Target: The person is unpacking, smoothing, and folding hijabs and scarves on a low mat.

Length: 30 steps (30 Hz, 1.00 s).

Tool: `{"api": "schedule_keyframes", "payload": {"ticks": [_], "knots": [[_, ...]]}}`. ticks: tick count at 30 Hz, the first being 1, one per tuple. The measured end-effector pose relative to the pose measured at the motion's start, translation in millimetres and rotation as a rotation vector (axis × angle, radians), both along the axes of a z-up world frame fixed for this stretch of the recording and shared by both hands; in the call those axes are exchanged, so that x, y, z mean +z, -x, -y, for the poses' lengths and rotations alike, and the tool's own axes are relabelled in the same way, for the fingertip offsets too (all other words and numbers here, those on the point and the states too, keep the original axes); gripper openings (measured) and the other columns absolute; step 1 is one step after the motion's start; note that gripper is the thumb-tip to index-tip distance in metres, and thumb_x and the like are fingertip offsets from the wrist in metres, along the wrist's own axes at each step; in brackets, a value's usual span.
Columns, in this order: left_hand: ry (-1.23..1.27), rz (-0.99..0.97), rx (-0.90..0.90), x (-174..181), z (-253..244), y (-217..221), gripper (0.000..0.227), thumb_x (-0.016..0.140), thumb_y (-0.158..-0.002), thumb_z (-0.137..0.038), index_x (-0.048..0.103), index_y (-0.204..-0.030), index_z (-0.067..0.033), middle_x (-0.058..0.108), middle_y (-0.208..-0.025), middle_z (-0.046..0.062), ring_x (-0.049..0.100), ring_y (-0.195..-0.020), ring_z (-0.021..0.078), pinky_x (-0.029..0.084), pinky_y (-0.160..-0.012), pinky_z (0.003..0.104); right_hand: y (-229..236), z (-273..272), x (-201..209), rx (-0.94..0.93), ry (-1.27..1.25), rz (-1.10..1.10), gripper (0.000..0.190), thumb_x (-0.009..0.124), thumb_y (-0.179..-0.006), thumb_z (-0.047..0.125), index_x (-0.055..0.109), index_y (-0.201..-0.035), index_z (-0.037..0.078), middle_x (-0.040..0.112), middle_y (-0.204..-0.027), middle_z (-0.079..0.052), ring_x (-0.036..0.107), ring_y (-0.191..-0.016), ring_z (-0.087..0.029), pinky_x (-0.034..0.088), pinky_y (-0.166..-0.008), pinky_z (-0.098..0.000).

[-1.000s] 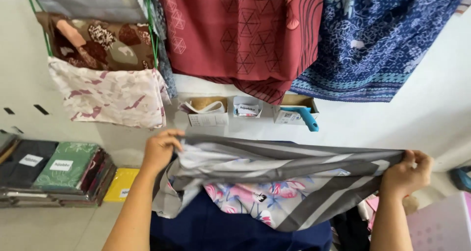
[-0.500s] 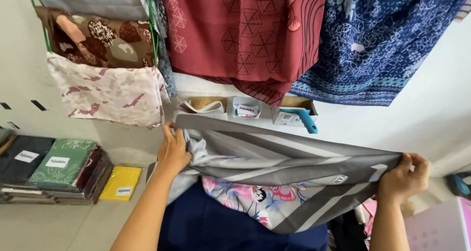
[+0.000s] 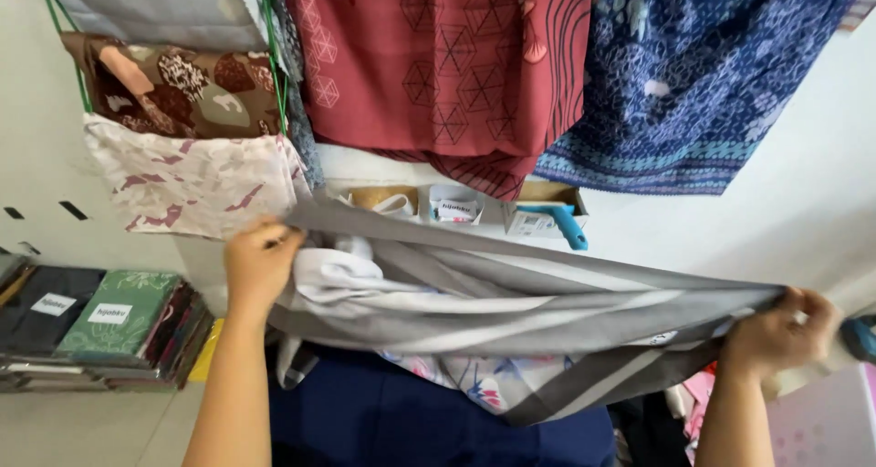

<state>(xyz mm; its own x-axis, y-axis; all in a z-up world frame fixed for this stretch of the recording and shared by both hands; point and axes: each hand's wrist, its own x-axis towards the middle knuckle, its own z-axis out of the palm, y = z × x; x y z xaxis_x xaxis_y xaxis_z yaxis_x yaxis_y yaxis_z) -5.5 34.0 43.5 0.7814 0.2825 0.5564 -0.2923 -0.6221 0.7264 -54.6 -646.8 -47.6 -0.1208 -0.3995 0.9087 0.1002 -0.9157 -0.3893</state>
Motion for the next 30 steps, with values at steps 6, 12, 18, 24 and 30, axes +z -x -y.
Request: {"api": "schedule_keyframes", "payload": {"ticks": [6,12,18,24,30], "knots": [[-0.382,0.043,0.334,-113,-34,-56,0.019,0.069,-0.082,-0.012,0.081,-0.08,-0.0266,0.075,-0.118,-0.008,0.069,-0.101,0.0247,0.053,-0.082,0.036,-22,2,-44,0.042,-0.18,-0.367,0.012,0.075,-0.114,0.003,0.072,-0.106,0.012,0.068,-0.09,-0.006,0.059,-0.073,-0.025,0.048,-0.069,-0.0409],[-0.53,0.106,0.172,-119,-35,-71,0.041,0.06,-0.083,-0.001,0.077,-0.116,-0.0183,0.067,-0.133,0.008,0.062,-0.119,0.0349,0.055,-0.092,0.047,-34,6,-47,0.026,-0.227,-0.347,0.011,0.076,-0.112,0.004,0.07,-0.105,0.011,0.07,-0.09,-0.01,0.063,-0.079,-0.028,0.048,-0.074,-0.0422],[-0.193,0.183,0.359,-114,-36,-53,0.027,0.069,-0.084,0.006,0.085,-0.093,-0.0135,0.071,-0.109,-0.004,0.062,-0.086,0.0242,0.051,-0.069,0.042,-38,-2,-49,0.104,-0.388,-0.582,0.011,0.069,-0.112,0.015,0.068,-0.102,0.011,0.072,-0.097,-0.009,0.066,-0.088,-0.033,0.048,-0.078,-0.0456],[-0.212,-0.67,0.035,-143,-23,-61,0.048,0.069,-0.085,-0.047,0.076,-0.127,-0.0242,0.075,-0.122,0.009,0.07,-0.116,0.0249,0.051,-0.094,0.03,-45,-6,-55,0.082,-0.384,-0.582,0.012,0.069,-0.112,0.017,0.069,-0.102,0.01,0.071,-0.093,-0.008,0.065,-0.085,-0.032,0.049,-0.078,-0.045],[0.294,0.138,-0.016,-114,-16,-39,0.02,0.078,-0.101,-0.019,0.07,-0.093,-0.0027,0.06,-0.093,0.0,0.058,-0.057,0.0115,0.043,-0.052,0.027,-44,-8,-56,0.051,-0.339,-0.517,0.013,0.069,-0.109,0.019,0.067,-0.1,0.01,0.072,-0.092,-0.01,0.067,-0.085,-0.034,0.049,-0.08,-0.0459]]}}
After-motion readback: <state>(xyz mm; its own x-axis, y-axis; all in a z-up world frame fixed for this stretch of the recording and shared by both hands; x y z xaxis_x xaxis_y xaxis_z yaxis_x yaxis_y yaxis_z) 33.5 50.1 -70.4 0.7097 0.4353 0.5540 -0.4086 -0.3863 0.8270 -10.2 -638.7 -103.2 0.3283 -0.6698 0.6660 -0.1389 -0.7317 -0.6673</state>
